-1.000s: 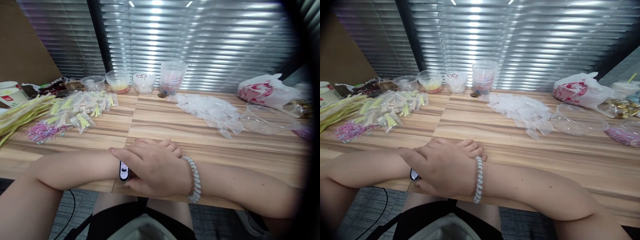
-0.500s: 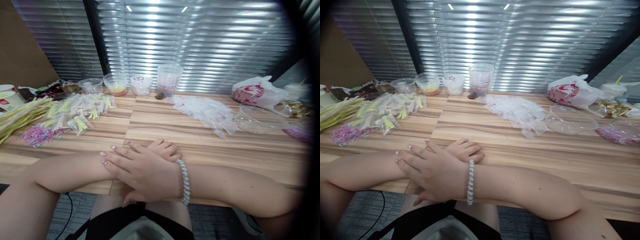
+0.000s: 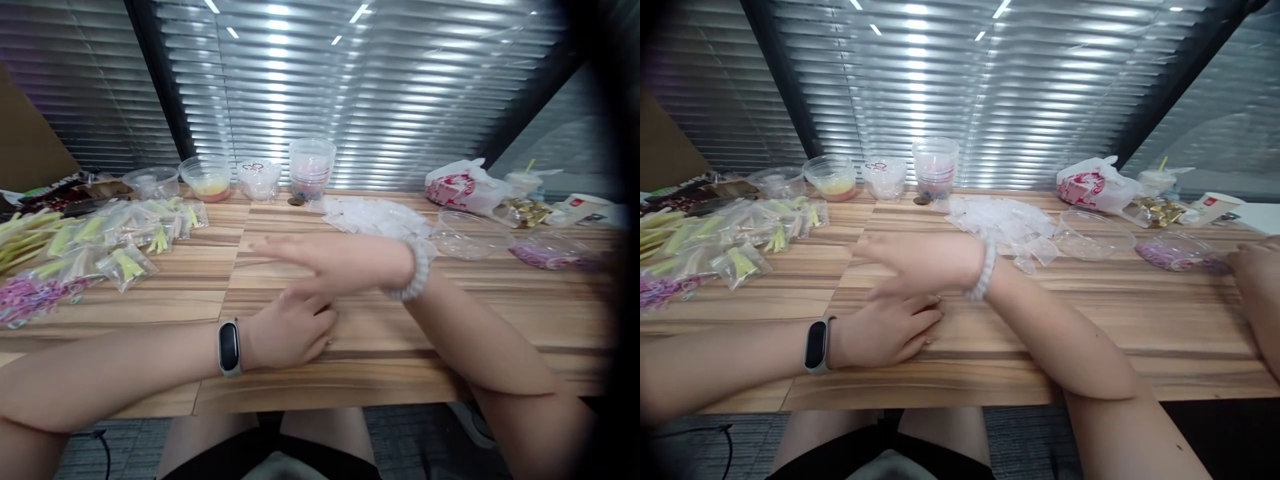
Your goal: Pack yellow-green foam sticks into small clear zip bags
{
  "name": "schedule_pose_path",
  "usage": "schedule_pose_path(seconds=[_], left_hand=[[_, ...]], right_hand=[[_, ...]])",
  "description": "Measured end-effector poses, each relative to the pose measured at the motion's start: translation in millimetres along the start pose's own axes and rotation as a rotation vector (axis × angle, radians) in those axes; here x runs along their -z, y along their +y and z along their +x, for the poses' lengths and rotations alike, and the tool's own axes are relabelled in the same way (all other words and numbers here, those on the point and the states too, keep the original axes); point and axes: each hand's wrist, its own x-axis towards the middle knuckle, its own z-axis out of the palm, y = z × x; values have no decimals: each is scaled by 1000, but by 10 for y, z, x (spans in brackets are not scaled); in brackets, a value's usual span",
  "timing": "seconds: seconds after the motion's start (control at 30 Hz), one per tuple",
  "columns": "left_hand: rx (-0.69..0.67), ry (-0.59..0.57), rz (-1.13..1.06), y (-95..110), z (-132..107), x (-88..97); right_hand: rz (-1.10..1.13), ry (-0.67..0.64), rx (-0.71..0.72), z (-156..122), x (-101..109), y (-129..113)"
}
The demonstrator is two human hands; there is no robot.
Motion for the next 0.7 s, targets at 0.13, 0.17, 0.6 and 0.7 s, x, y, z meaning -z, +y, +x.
schedule_pose_path(seconds=[0.13,0.17,0.6,0.7], left_hand=[[-7,-76,-61,-20,42,80],[1,-80,-77,-29,45,86],[25,-101,-161,-79,35,99],[24,-104,-163,-81,36,100]], right_hand=[[-95,43,-456,-296,347,818],[-143,59,-605,-397,380,1024],[-289,-223,-1268,-1124,62,2208],[-301,-217,-1291,-1099,16,2229]])
